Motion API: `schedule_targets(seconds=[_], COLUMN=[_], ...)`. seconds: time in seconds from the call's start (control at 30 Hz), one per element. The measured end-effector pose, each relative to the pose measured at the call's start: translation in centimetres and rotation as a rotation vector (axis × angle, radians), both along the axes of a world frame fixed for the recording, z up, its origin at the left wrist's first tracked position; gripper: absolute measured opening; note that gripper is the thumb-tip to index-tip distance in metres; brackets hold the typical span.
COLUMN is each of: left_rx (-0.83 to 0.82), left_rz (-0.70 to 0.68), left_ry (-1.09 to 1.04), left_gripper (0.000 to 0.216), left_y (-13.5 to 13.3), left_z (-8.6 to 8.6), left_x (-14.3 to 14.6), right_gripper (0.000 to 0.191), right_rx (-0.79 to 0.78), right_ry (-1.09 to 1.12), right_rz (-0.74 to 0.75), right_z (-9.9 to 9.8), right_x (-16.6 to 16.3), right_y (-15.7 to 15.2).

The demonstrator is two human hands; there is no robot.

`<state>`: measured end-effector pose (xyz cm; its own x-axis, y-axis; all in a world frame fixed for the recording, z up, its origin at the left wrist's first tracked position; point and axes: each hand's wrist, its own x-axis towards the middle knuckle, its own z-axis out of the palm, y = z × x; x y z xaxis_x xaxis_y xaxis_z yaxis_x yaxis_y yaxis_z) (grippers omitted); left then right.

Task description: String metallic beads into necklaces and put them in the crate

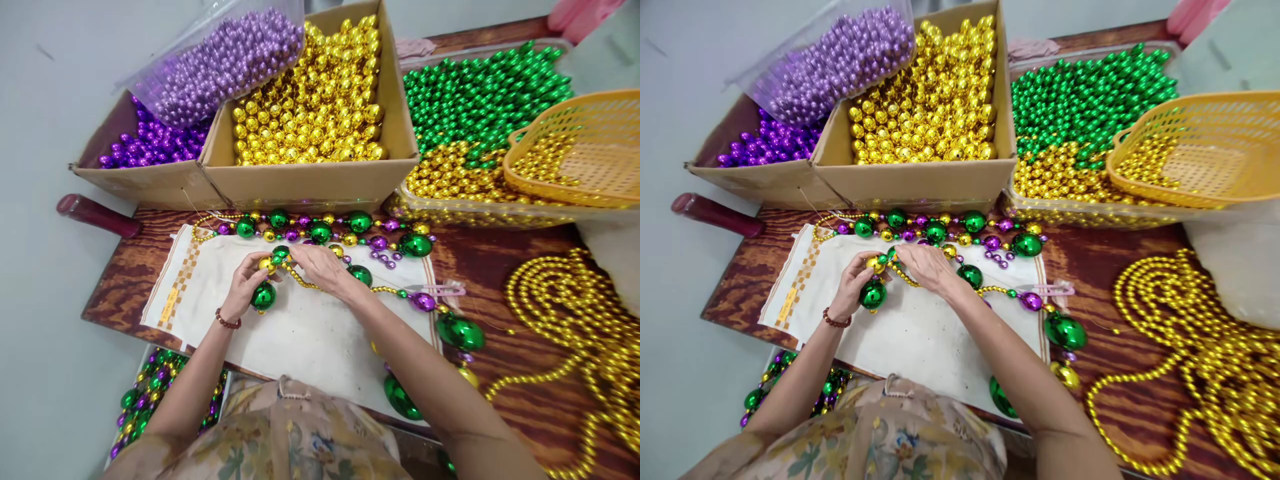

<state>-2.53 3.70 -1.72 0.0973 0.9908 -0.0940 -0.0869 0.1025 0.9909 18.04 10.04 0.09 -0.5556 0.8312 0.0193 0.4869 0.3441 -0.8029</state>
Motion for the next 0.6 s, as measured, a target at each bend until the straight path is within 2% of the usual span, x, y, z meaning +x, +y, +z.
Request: schedule_targets(seconds=[0.6], left_rx=[-0.016], left_rz=[0.029], left_ry=[0.017], left_gripper=[0.039], left_y=[-0.04], left_z=[0.17], left_x=[0.09], right_gripper=[0.039], right_rx=[0.105], right_ry=[0.008], right_rz=[0.051], right_z=[-0.20], right_x=[0.28], right_y=[0.04])
